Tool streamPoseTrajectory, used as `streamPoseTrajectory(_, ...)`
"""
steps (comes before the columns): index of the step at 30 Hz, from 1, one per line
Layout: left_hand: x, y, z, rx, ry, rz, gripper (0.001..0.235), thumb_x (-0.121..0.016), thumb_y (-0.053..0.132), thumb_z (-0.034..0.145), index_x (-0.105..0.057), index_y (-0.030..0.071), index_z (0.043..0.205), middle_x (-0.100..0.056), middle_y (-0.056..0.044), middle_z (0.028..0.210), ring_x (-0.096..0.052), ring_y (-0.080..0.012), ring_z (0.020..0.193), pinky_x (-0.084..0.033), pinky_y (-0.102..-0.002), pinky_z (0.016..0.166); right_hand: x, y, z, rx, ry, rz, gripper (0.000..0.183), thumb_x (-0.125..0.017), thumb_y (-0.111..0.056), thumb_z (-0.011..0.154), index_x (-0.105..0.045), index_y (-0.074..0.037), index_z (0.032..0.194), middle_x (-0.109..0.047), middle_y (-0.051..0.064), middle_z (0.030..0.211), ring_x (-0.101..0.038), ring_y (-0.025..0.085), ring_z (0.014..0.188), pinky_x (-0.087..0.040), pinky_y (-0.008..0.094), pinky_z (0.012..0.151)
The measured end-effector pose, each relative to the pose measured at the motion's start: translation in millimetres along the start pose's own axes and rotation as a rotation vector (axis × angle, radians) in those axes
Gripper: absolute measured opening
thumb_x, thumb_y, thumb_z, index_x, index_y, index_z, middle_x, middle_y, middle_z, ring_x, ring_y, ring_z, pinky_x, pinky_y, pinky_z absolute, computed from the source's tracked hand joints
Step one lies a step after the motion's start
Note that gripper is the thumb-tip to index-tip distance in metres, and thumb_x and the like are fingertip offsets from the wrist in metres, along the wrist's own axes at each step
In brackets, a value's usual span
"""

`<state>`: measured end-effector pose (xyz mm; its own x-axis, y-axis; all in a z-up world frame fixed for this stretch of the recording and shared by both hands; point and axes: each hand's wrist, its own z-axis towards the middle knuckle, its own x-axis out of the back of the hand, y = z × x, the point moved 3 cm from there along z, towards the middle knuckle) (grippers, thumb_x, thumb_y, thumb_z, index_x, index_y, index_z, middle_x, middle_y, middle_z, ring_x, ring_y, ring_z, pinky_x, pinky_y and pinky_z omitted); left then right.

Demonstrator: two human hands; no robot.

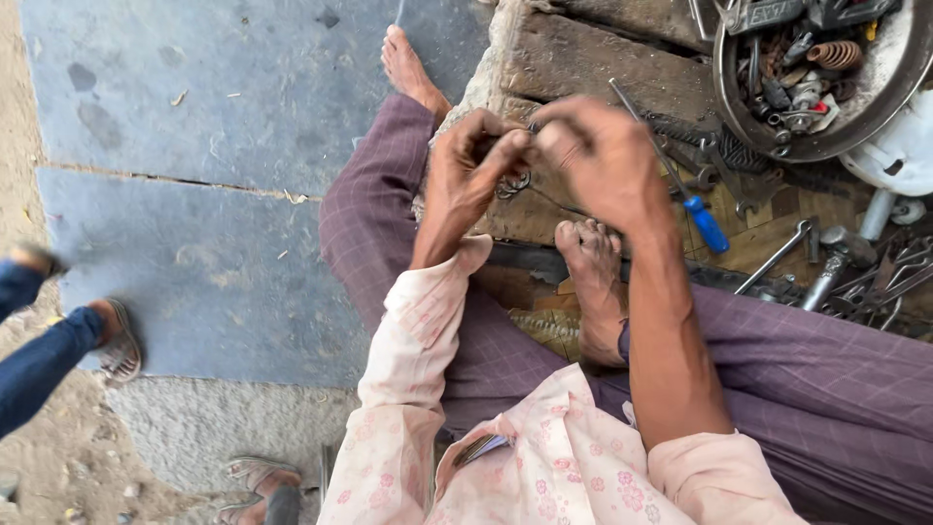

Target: The person sits on the ground and manipulates a metal coil spring with both hands, repeatedly compressing and expanding it. They use a small metal rod to adjust the spring's shape and tension, occasionally picking up and setting down the spring.

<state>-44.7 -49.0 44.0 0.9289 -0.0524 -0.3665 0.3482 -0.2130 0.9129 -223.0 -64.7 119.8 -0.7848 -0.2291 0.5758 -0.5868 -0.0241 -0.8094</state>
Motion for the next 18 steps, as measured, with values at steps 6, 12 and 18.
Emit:
streamPoseTrajectory(6, -6, -6, -12, 0.034, -0.086, -0.126, 0.02, -0.067, 0.019, 0.104, -0.062, 0.0, 0.099, -0.074, -0.008, 0.089, -0.072, -0.0134, 0.078, -0.061, -0.028, 0.069, -10, -37, -13, 0.042, -0.004, -0.117, 0.012, -0.075, -0.004, 0.095, -0.071, -0.001, 0.106, -0.074, 0.01, 0.098, -0.072, 0.017, 0.085, -0.06, 0.034, 0.073)
streamPoseTrajectory(12, 16, -37, -15, -0.039, -0.049, 0.246, 0.021, -0.064, 0.021, 0.104, -0.065, 0.002, 0.113, -0.074, -0.012, 0.098, -0.072, -0.0185, 0.087, -0.059, -0.034, 0.076, -10, 9, -50, -0.143, 0.092, -0.104, 0.008, -0.072, 0.0, 0.097, -0.068, 0.002, 0.104, -0.071, 0.009, 0.092, -0.069, 0.017, 0.08, -0.058, 0.033, 0.071)
streamPoseTrajectory(18, 56, -69, -13, -0.027, -0.095, 0.687, 0.047, -0.08, 0.02, 0.085, -0.055, 0.001, 0.12, -0.07, -0.017, 0.104, -0.071, -0.0276, 0.091, -0.06, -0.041, 0.076, -51, 73, -55, -0.539, 0.149, 0.4, 0.008, -0.061, -0.004, 0.1, -0.057, -0.003, 0.107, -0.067, 0.006, 0.09, -0.068, 0.013, 0.071, -0.057, 0.025, 0.058)
